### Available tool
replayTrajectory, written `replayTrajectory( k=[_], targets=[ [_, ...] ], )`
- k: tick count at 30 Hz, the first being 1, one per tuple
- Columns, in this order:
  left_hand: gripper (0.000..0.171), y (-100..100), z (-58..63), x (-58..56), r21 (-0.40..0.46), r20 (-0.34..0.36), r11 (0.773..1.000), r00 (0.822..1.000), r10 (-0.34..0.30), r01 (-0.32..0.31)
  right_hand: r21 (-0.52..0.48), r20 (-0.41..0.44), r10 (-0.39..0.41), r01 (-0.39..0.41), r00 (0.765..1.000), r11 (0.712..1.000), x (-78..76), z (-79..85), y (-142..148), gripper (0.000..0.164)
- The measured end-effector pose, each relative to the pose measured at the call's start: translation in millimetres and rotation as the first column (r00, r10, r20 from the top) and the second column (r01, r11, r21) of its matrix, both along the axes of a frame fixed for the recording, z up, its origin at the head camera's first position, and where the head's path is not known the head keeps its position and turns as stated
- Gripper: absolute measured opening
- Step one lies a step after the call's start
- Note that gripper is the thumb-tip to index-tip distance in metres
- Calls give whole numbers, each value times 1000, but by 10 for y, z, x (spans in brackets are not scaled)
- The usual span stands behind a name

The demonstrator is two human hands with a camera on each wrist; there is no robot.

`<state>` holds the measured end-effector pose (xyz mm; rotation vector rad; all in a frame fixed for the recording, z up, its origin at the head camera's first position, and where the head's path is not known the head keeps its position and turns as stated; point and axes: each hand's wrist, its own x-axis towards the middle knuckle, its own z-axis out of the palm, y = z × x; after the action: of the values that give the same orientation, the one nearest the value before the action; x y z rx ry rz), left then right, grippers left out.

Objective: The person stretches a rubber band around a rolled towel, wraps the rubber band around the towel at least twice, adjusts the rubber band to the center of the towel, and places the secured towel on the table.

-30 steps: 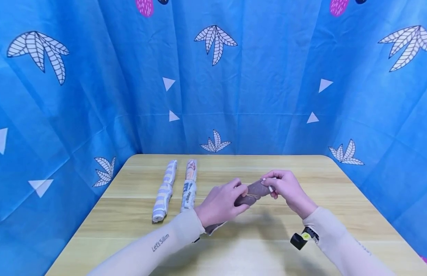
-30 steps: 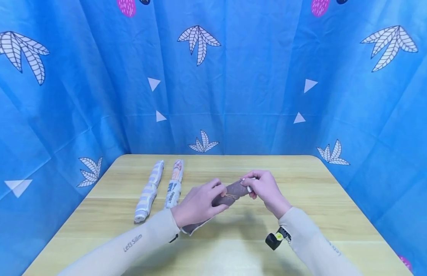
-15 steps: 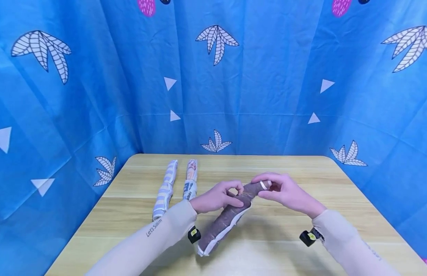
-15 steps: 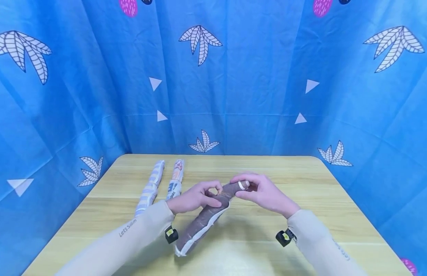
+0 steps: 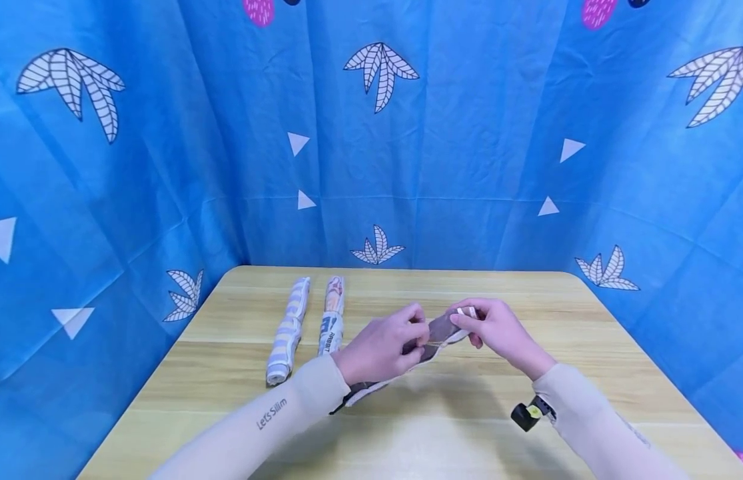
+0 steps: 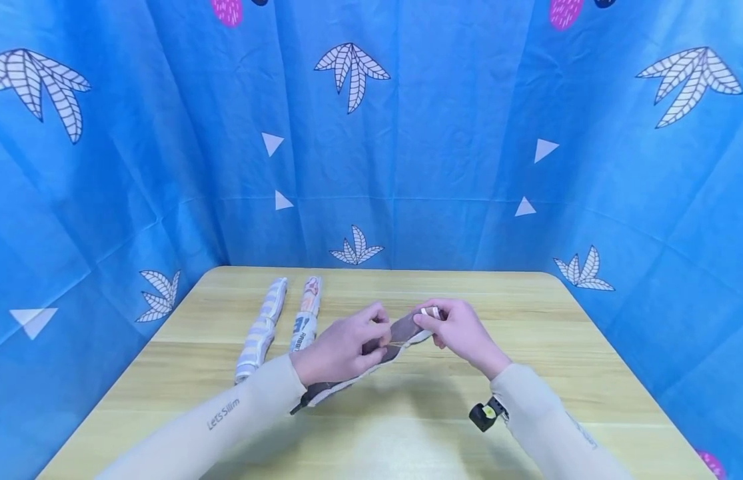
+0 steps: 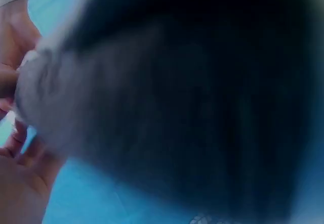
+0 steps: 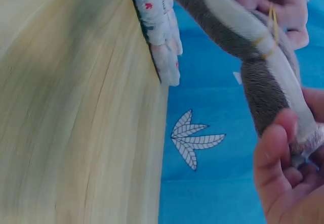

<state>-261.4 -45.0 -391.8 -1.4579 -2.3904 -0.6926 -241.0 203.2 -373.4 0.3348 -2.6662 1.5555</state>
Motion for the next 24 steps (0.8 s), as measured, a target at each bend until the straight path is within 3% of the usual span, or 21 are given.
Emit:
replayTrajectory(
  k=[3,5,9,14,16,21,24],
  targets=[
    [18,1,2,7,-19,27,996,996,85,-85,-22,31,-26,26,999,999,9,26,2,26],
    [25,7,-10,4,-15,109,994,988,108,-107,-34,44,-26,28,999,999,14,48,-3,27],
    [35,20,-48,-14,17,295,995,951,89,-99,-13,42,-17,18,999,1000,25,85,-13,28],
    [38,16,-98,-62,62,434,997,901,13,-44,46,-13,-2,2,1000,999,-10,90,-13,26],
    [35,10,-126,-90,101,505,995,862,-36,-17,32,-32,43,-42,999,999,-27,77,10,27],
    [31,-21,-155,-152,212,673,977,721,-166,27,-68,-52,250,-253,967,965,-34,46,125,41],
    [29,-48,-142,-175,237,714,971,671,-202,40,-112,-35,354,-355,935,928,-33,30,174,50]
  ],
)
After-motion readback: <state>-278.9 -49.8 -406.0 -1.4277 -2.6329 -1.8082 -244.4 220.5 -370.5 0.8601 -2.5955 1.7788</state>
